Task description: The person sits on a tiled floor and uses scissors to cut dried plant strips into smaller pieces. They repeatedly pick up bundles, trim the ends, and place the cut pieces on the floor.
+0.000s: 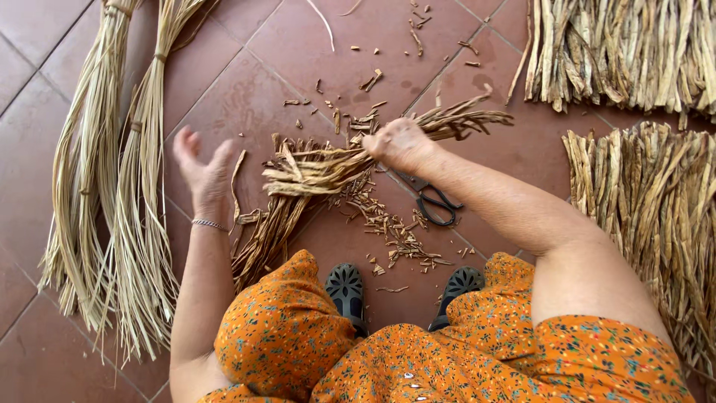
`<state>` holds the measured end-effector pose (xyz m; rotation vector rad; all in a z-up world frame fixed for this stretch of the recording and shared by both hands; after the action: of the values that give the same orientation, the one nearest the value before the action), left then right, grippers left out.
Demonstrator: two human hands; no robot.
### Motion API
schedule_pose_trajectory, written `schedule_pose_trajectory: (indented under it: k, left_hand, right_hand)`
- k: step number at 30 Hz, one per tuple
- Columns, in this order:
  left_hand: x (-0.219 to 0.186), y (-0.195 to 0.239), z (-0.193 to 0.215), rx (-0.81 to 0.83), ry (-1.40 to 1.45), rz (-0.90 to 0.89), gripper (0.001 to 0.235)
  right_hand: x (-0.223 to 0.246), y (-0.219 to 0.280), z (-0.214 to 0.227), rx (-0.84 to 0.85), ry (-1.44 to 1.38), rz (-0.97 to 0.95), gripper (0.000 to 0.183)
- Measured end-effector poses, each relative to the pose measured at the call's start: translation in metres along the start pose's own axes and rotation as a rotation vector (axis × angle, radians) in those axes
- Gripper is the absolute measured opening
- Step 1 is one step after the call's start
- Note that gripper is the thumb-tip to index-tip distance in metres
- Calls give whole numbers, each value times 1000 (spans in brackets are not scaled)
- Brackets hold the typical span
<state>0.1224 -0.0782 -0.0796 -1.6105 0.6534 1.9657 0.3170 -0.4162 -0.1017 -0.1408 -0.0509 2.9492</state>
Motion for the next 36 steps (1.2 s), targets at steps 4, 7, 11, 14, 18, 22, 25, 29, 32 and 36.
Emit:
schedule_pose_trajectory:
  k: [4, 7, 11, 14, 18, 22, 25, 29, 32, 36]
  left_hand:
    - [-53, 29, -105, 603, -376, -398, 122]
    - [-63, 59, -164, 837, -686, -575, 145]
    - [-44, 67, -205, 1025, -469, -244, 134]
    - [-16, 60, -211, 1016, -505, -216, 107]
    - [8, 50, -196, 1179, -288, 48, 57]
    - [2, 50, -179, 1149, -154, 470, 36]
    - [-11, 54, -177, 1104, -60, 623, 28]
    - [-24, 52, -179, 1130, 24, 631, 47]
    - [-25, 50, -179, 1166, 28, 657, 54]
    - [-26, 49, -183, 1151, 21, 692, 53]
  right_hand:
    - [12, -16, -2, -15, -56, 6, 4]
    - [9, -16, -4, 7, -91, -19, 4]
    - [3, -7, 0, -120, -50, -13, 13]
    - [-15, 12, 9, -265, -10, 0, 13]
    - [-75, 64, 33, -98, 255, -243, 13]
    - [-102, 134, 53, -217, 417, -470, 70]
    - [-75, 177, 32, -314, 266, -554, 82]
    - [5, 189, -43, -248, 33, -415, 19]
    - [58, 183, -89, -218, -436, -673, 42]
    - [89, 174, -116, -81, -485, -766, 62]
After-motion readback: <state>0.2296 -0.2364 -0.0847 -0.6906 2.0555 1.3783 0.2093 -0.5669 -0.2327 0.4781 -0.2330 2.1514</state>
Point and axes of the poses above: each hand's wrist, its own y-axis away from the middle knuckle, its own z-axis out of the back of the hand, x = y × z, the point moved 1 cm from there along -y, towards the middle knuckle, and after that the axes turned 6 degrees about z, right-handed, at the moved point
